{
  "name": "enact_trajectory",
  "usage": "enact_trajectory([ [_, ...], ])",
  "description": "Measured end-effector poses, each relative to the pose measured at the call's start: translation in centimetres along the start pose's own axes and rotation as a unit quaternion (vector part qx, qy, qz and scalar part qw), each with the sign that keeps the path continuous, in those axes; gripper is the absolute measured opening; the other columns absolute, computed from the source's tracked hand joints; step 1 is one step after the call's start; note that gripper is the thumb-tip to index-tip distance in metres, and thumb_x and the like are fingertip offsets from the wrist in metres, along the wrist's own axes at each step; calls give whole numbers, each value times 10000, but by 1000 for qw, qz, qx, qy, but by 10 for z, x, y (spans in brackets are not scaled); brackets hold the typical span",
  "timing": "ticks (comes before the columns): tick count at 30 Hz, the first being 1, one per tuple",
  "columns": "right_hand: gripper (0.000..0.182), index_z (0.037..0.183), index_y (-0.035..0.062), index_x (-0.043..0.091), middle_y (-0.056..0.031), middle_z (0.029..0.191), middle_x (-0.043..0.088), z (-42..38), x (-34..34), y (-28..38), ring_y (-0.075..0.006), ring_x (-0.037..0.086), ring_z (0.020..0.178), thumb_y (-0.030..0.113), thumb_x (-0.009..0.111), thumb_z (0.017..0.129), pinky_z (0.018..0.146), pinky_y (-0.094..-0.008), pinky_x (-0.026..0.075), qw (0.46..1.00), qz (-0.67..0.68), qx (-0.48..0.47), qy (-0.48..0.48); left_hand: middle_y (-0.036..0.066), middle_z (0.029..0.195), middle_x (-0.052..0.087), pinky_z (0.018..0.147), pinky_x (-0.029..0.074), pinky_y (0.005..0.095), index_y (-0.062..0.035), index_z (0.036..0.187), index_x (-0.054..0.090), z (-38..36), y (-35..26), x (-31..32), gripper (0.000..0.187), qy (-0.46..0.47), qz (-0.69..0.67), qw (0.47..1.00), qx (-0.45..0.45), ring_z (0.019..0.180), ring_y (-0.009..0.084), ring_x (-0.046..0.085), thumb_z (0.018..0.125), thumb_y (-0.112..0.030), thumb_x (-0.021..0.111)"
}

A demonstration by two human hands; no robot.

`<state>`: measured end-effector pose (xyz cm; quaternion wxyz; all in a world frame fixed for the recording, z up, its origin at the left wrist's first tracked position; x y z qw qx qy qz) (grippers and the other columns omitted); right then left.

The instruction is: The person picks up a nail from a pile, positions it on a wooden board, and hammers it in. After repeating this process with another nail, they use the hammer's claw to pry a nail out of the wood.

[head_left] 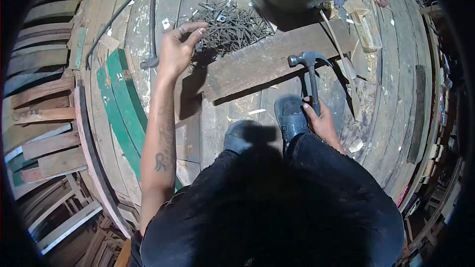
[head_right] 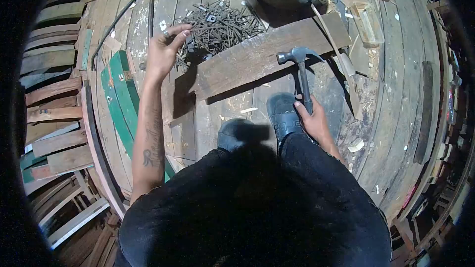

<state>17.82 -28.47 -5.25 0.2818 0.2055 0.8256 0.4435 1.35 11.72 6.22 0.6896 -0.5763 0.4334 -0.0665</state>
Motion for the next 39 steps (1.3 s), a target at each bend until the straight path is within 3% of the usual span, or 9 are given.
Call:
enact_trajectory([
  [3,280,1164,7,674,-75,917,701,1,-1,0,-145,626,875,232,696,999,827,-326,510,1000,-15,16,6,95,1113,796,913,550,328,-104,1158,806,-14,9,30,198,35,10,999,1,998,176,728,995,-168,714],
  [5,282,1161,9,675,-72,908,696,-1,0,1,-145,618,863,238,694,999,817,-327,509,1000,-11,19,1,76,1056,803,862,553,321,-94,1178,794,-30,4,55,212,72,19,995,-68,960,171,728,1018,-175,681],
  [9,289,1164,15,677,-65,909,697,1,-1,2,-136,615,853,248,703,995,809,-328,512,999,-40,-1,-7,150,1004,797,815,568,379,-84,1162,788,-53,18,95,216,58,123,990,44,866,262,758,981,-171,706],
  [15,285,1153,23,682,-61,889,698,2,0,-5,-133,613,828,258,709,994,785,-324,509,1000,-17,-5,-7,144,1086,744,914,543,420,-68,1057,773,-66,20,104,182,5,117,981,157,1041,334,694,895,-150,776],
  [18,285,1155,21,679,-62,886,693,1,0,3,-137,612,827,253,708,992,790,-325,508,999,-31,-8,-6,134,1197,656,989,504,451,-92,1170,725,-69,22,103,320,0,137,973,186,1146,358,622,862,-157,782],
  [25,273,1146,14,681,-55,881,687,1,0,2,-139,614,833,243,698,998,795,-320,504,1000,-14,5,-3,170,1175,620,1030,471,465,-50,1160,705,-73,34,98,319,4,100,978,182,1149,378,591,849,-115,729],
  [26,273,1148,16,682,-54,883,687,1,0,0,-137,612,830,242,700,997,790,-318,503,1000,-16,14,-2,156,1161,653,966,510,443,-63,1116,720,-72,34,98,263,-12,117,974,195,1118,358,627,866,-142,752],
  [36,284,1148,16,678,-25,872,672,2,-1,-1,-114,591,802,255,708,996,760,-303,494,1000,-5,2,-5,124,1088,624,967,482,447,-49,971,697,-73,39,96,179,6,90,970,224,1072,348,595,805,-110,724],
  [39,291,1155,14,677,-24,869,670,0,-2,1,-115,589,798,258,706,999,758,-303,493,998,-9,55,14,122,1090,620,977,473,457,-48,953,689,-73,38,95,171,17,96,967,235,1084,350,586,801,-120,723],
])
Point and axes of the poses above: each hand's wrist, its own z-axis towards the middle knuckle, its own x-axis out of the palm, y = z × x, the point moved 4 cm from there along z, towards the middle knuckle
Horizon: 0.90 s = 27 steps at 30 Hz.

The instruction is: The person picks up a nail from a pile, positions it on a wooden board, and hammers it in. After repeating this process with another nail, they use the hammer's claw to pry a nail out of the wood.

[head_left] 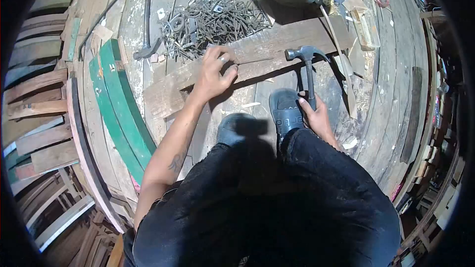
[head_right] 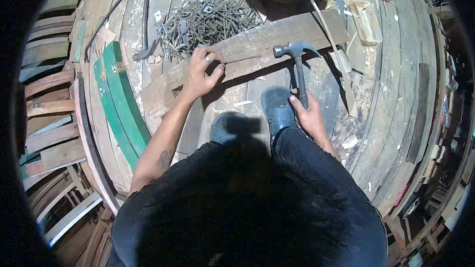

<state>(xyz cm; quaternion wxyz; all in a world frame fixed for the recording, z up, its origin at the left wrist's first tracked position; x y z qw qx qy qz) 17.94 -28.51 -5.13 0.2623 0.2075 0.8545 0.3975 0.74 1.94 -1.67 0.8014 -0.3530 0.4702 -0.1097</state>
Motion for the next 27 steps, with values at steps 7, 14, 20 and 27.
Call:
enact_trajectory([
  [7,289,1162,16,681,-20,870,669,1,2,1,-112,590,799,255,706,1001,754,-300,489,1000,6,-21,-11,118,1116,633,986,472,461,-75,987,705,1,0,-1,208,34,-18,999,-17,1104,351,582,787,-134,708],
  [14,277,1148,19,688,-11,829,663,-2,1,3,-112,595,756,249,715,995,712,-301,487,999,23,46,5,108,1142,636,980,473,468,-89,979,706,-3,2,3,217,32,17,999,-8,1107,345,579,778,-163,736],
  [20,260,1121,14,690,-28,800,651,-3,2,9,-122,598,750,248,693,1008,691,-315,483,999,-10,-38,-24,109,1163,634,998,463,474,-91,978,715,-2,-2,0,231,47,14,999,23,1137,358,572,764,-169,747],
  [27,286,1131,-12,674,-89,816,673,-21,-5,25,-159,610,782,254,653,1030,730,-355,496,996,-47,-35,-67,125,1150,626,991,455,480,-56,986,702,-5,-4,5,203,27,38,999,9,1111,362,568,832,-172,763],
])
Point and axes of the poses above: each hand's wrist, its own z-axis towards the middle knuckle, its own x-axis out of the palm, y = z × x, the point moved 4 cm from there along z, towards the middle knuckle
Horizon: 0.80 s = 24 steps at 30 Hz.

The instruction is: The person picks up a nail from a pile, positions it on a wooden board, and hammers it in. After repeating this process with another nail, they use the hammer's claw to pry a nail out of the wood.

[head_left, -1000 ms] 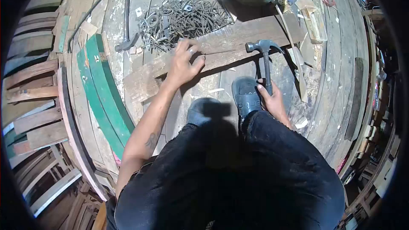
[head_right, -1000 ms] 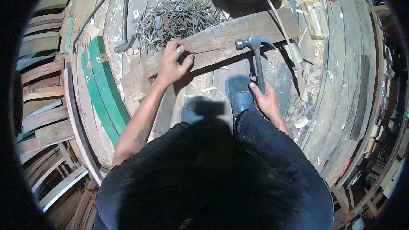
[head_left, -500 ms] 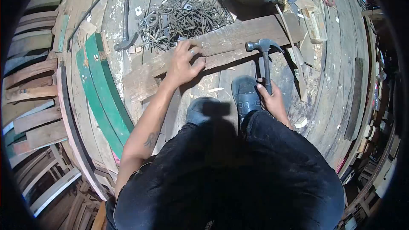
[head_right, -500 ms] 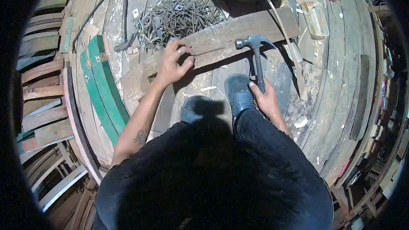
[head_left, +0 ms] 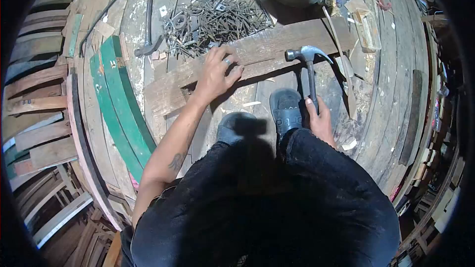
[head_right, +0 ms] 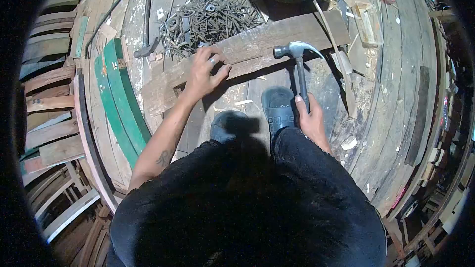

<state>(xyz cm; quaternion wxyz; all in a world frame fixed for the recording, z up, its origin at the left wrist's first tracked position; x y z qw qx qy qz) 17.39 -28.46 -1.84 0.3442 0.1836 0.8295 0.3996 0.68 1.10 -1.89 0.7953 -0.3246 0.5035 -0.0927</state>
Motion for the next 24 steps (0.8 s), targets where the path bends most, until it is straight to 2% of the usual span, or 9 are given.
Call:
enact_trajectory([
  [5,301,1193,15,659,-7,804,561,-9,-10,31,-109,513,736,281,613,1060,667,-296,423,997,-21,-66,-12,150,1129,620,963,472,473,-15,1027,667,-1,-6,5,236,-36,30,998,-31,1094,377,587,867,-151,774],
  [6,292,1226,-7,633,-64,820,647,-10,-12,39,-185,582,732,221,616,1045,719,-371,490,998,-10,-68,-8,151,1091,607,956,456,470,-8,991,684,-1,-7,4,192,-41,20,998,-43,1085,364,566,888,-157,750],
  [9,381,1344,-2,579,-78,904,671,-14,-14,69,-186,589,763,218,630,1037,732,-370,496,995,52,-77,22,152,1077,603,948,462,474,-5,993,686,0,-10,3,184,-52,21,998,-30,1065,364,573,893,-144,752],
  [10,453,1425,6,529,-146,1049,713,-13,-13,74,-231,663,893,208,634,1034,825,-385,523,994,39,-91,47,149,1072,602,942,471,477,-4,993,692,-1,-9,4,175,-62,18,997,-30,1051,365,580,895,-135,754],
  [13,467,1451,24,520,-199,1140,715,-12,-1,82,-291,692,1057,205,631,1035,948,-408,518,977,-45,-204,33,153,1103,630,939,488,457,-15,1010,703,-2,-8,4,173,-63,21,997,-31,1069,364,607,892,-122,768],
  [14,492,1473,44,503,-239,1208,711,-15,4,81,-340,672,1198,207,637,1029,1041,-437,486,990,-30,-120,72,153,1103,630,939,488,457,-15,1010,703,-2,-8,4,173,-64,21,997,-32,1069,364,607,892,-122,768],
  [17,445,1427,55,559,-257,1214,712,-17,17,64,-394,680,1205,233,639,1027,1028,-450,491,983,-96,-123,94,149,1090,631,940,489,455,-17,1001,706,-2,-8,4,169,-60,25,997,-46,1056,363,609,886,-121,772],
  [21,420,1402,51,582,-252,1204,716,-22,17,70,-405,683,1196,237,634,1030,1021,-441,494,987,-77,-74,124,151,1083,629,937,488,454,-19,1010,702,-2,-8,4,175,-66,16,997,-40,1051,364,608,885,-122,769],
  [24,412,1384,30,584,-235,1133,733,-19,17,68,-350,712,1119,230,634,1028,983,-427,508,986,-76,-89,117,154,1089,627,940,487,458,-22,1022,693,-1,-7,4,191,-69,17,997,-38,1060,366,604,878,-122,767],
])
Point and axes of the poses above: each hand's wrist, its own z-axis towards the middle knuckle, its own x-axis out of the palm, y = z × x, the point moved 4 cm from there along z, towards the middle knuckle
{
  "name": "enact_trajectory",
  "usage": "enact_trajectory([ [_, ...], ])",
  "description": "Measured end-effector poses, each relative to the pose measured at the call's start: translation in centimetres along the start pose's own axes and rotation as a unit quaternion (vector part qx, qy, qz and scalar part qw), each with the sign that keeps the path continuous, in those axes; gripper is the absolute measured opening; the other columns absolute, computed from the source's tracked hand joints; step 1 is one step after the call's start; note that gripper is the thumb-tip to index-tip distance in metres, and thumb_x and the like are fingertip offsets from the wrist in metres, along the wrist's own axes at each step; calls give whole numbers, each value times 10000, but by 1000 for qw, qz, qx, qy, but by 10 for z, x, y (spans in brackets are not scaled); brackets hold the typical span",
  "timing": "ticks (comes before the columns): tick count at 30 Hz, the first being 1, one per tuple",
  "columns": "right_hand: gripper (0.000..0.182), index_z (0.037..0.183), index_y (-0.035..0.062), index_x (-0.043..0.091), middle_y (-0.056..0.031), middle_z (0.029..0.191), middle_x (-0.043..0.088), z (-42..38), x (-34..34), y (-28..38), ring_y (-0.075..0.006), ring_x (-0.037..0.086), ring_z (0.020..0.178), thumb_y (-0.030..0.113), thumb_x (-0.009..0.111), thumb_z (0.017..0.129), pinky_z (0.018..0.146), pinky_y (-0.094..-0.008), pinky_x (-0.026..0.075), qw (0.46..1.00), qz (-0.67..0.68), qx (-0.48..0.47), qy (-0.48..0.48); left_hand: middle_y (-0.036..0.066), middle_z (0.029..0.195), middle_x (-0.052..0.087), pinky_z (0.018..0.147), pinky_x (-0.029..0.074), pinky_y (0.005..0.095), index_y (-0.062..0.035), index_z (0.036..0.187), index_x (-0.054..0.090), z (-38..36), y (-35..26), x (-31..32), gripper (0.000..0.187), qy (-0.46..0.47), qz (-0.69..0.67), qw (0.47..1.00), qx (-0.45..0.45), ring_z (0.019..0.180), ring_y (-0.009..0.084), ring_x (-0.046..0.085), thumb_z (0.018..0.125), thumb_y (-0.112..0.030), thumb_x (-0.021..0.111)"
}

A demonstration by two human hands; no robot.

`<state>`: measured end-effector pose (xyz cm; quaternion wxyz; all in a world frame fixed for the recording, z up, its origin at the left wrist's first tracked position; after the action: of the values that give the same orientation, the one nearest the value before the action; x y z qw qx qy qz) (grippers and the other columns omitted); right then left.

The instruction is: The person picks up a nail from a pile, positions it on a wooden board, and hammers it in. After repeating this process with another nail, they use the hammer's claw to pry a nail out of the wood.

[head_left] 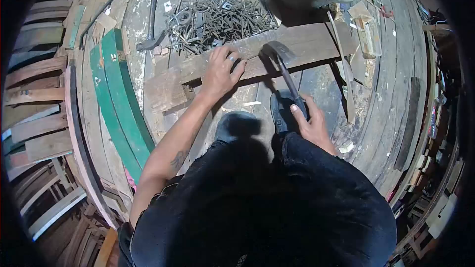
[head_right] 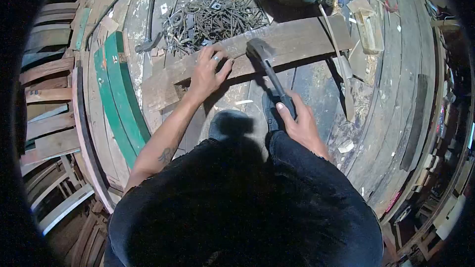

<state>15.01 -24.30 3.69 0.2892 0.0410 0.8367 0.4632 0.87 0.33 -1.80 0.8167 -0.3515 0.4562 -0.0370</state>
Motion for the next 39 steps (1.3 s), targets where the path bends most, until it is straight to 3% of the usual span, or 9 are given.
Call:
enact_trajectory([
  [5,408,1372,19,589,-220,1044,743,1,2,-12,-279,719,1014,234,643,1029,929,-393,521,998,32,-28,-46,170,1153,615,995,474,482,-20,1046,675,-1,1,-4,253,15,-35,999,0,1127,379,579,841,-141,761],
  [21,382,1362,29,600,-280,1017,732,2,-2,3,-397,741,1035,217,640,1032,892,-435,538,999,-9,4,-32,170,1083,615,958,486,459,-11,1045,678,-1,2,-2,153,-11,-32,999,4,1060,373,601,925,-96,718],
  [23,374,1368,42,596,-283,1020,728,4,1,0,-408,738,1036,212,630,1037,894,-433,538,997,-12,-57,-55,180,1093,609,944,488,463,-1,1051,675,0,0,-3,155,-7,-30,1000,3,1056,380,596,926,-84,716],
  [29,383,1374,11,603,-263,1081,733,7,0,-3,-364,731,1088,205,619,1044,926,-429,528,1000,-4,3,-30,195,1103,606,934,490,472,2,1079,675,-1,-2,-3,164,-7,-19,1000,-11,1064,400,592,933,-65,705],
  [30,395,1397,6,592,-222,994,735,8,-2,-5,-292,742,962,189,610,1046,867,-398,540,999,-7,-21,-33,195,1103,607,935,490,473,0,1083,676,-1,-1,-3,164,-13,-12,1000,-11,1064,403,594,933,-62,703],
  [31,395,1397,6,592,-222,994,735,7,-6,-7,-292,742,962,189,610,1046,867,-398,540,999,-7,-20,-31,195,1103,607,935,490,473,0,1083,676,-1,0,-2,164,-12,-12,1000,-12,1064,403,594,933,-62,703],
  [33,395,1398,-7,590,-155,872,698,3,-16,-5,-212,688,785,172,598,1045,764,-354,533,998,27,-28,-56,194,1109,613,946,489,472,-8,1089,680,-1,2,-1,164,-12,-10,1000,-2,1066,407,596,936,-61,703],
  [34,387,1392,-13,592,-92,791,637,2,-19,0,-154,602,681,154,585,1043,670,-319,500,984,5,-142,-110,187,1108,621,948,494,466,-14,1084,688,-2,2,-1,152,-15,-3,1000,-8,1061,397,606,941,-62,700],
  [39,394,1389,-16,593,-146,861,680,-2,-21,-12,-207,669,730,170,603,1042,697,-353,537,980,24,-154,-124,176,1082,633,919,511,450,-15,1067,708,-1,2,0,128,-27,-1,1000,1,1030,370,628,948,-63,698],
])
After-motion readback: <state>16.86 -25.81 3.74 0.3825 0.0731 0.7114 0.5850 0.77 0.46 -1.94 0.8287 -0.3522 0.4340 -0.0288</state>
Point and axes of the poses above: each hand's wrist, its own z-axis towards the middle knuckle, its own x-axis out of the palm, y = z × x, the point moved 4 cm from there along z, towards the middle knuckle
